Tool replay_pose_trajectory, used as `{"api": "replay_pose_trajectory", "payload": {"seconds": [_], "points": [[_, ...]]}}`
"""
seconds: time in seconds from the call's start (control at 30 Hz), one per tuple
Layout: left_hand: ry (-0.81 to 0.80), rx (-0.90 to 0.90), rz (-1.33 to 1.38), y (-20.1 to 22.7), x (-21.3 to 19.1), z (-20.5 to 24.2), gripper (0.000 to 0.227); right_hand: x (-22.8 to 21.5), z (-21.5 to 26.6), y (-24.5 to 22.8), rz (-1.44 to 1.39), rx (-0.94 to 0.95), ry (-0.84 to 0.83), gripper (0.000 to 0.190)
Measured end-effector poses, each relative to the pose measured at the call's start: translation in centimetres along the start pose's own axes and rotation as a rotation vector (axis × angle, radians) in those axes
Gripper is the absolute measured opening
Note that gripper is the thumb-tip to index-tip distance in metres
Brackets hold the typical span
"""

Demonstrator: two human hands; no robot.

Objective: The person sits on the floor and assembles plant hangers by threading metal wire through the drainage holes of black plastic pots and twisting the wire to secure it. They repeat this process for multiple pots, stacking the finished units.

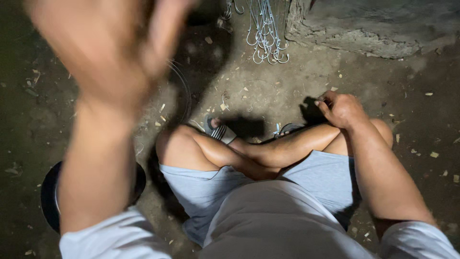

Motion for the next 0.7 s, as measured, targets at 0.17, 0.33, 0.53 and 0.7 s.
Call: {"api": "replay_pose_trajectory", "payload": {"seconds": [0.17, 0.33, 0.53, 0.7], "points": [[0.083, -0.153, 0.334, 6.9, 3.9, 4.9, 0.030, 1.4, -2.0, -0.8, -0.069, -0.084, 0.000, 0.032], [0.066, -0.359, 0.411, 8.8, 13.3, 11.5, 0.025, 3.5, -5.2, -2.4, -0.121, -0.130, 0.028, 0.033], [-0.037, -0.379, 0.322, 10.1, 22.5, 18.5, 0.020, 5.7, -10.4, -6.6, -0.142, -0.204, 0.089, 0.038], [-0.233, -0.296, 0.365, 12.2, 27.3, 21.6, 0.011, 7.8, -14.9, -9.2, -0.092, -0.119, 0.050, 0.048]]}}
Point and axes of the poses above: each hand's wrist, its own z-axis away from the middle knuckle, its own x-axis out of the palm, y = z × x, the point moved 8 cm from there along -z, towards the middle knuckle, and after that the axes turned 1 degree about x, right-handed, at the moved point
